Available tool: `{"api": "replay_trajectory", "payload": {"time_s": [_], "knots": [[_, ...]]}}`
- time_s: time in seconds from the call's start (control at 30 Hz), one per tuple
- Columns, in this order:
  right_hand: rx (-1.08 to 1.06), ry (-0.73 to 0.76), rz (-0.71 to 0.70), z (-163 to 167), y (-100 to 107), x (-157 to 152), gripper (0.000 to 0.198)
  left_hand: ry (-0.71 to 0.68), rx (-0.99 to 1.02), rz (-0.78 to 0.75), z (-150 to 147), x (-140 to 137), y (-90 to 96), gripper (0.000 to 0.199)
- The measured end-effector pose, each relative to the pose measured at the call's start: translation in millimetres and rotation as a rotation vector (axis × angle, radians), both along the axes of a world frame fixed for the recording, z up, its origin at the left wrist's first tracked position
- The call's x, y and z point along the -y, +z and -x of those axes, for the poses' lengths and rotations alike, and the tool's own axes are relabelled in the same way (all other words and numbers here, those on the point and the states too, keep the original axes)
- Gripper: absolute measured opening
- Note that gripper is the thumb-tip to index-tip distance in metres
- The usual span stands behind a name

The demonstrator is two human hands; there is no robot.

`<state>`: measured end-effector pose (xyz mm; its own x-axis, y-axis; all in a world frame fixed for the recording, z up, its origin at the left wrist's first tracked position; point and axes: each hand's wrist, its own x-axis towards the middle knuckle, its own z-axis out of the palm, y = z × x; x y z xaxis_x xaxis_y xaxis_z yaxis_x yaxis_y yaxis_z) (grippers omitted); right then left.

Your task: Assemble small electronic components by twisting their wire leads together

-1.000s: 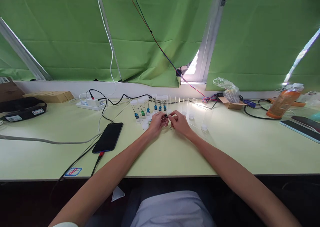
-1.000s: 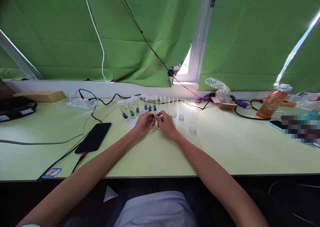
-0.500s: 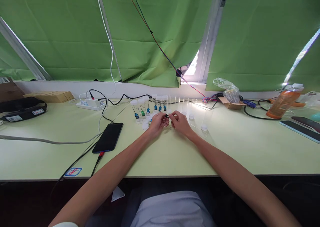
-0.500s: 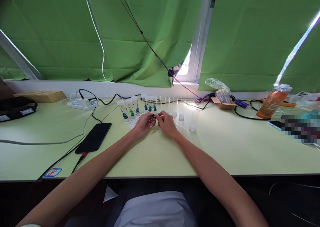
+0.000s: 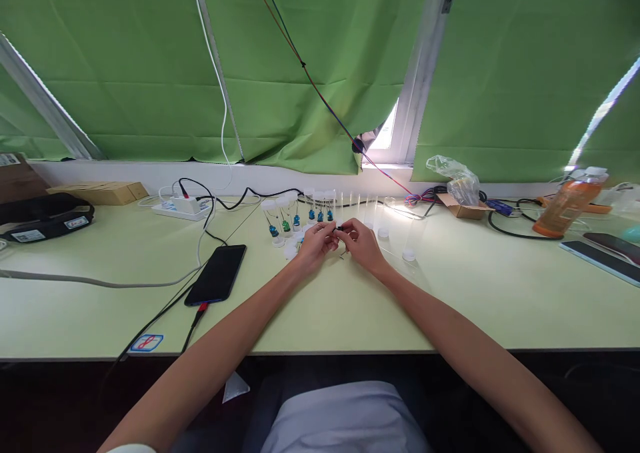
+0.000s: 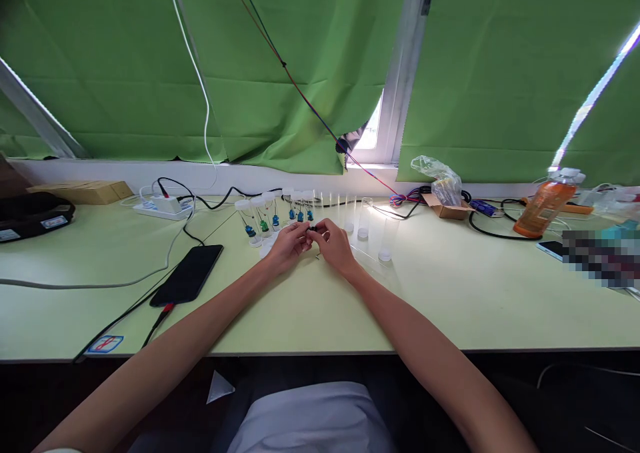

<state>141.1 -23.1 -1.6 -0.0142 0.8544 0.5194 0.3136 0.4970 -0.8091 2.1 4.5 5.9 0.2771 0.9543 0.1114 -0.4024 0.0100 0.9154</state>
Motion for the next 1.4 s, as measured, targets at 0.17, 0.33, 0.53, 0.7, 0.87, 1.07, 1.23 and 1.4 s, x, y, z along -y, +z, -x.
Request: {"api": "replay_trajectory", "payload": {"time_s": [0.17,0.33,0.53,0.7,0.87,1.07,1.23,1.4], "knots": [[0.006,0.007,0.020,0.4,-1.7,-1.8,0.031,-0.003,-0.019,-0.024,1.8,-3.6,-4.4,0.029],[-0.004,0.012,0.039,0.0,-3.2,-3.0,0.033,0.004,-0.022,-0.031,2.1,-5.2,-6.3,0.028],[0.019,0.004,0.048,-1.0,-2.3,-3.3,0.035,0.003,-0.030,-0.035,2.4,-5.5,-6.3,0.028],[0.026,0.005,0.045,-1.7,-1.1,-2.9,0.036,0.003,-0.031,-0.033,3.4,-6.5,-8.1,0.029],[0.076,-0.032,0.050,-1.9,-0.7,-3.5,0.036,0.032,-0.061,-0.030,4.0,-7.1,-5.8,0.030],[0.102,-0.177,-0.031,-5.9,-0.5,-7.1,0.037,0.173,-0.310,-0.207,4.0,-4.5,-3.0,0.030],[0.132,-0.267,-0.075,-9.9,-3.9,-12.6,0.039,0.283,-0.781,-0.496,4.3,-3.2,-8.4,0.025],[0.178,-0.313,-0.077,-9.3,-6.2,-13.8,0.036,0.256,-1.090,-0.714,7.0,-4.1,-13.0,0.021]]}}
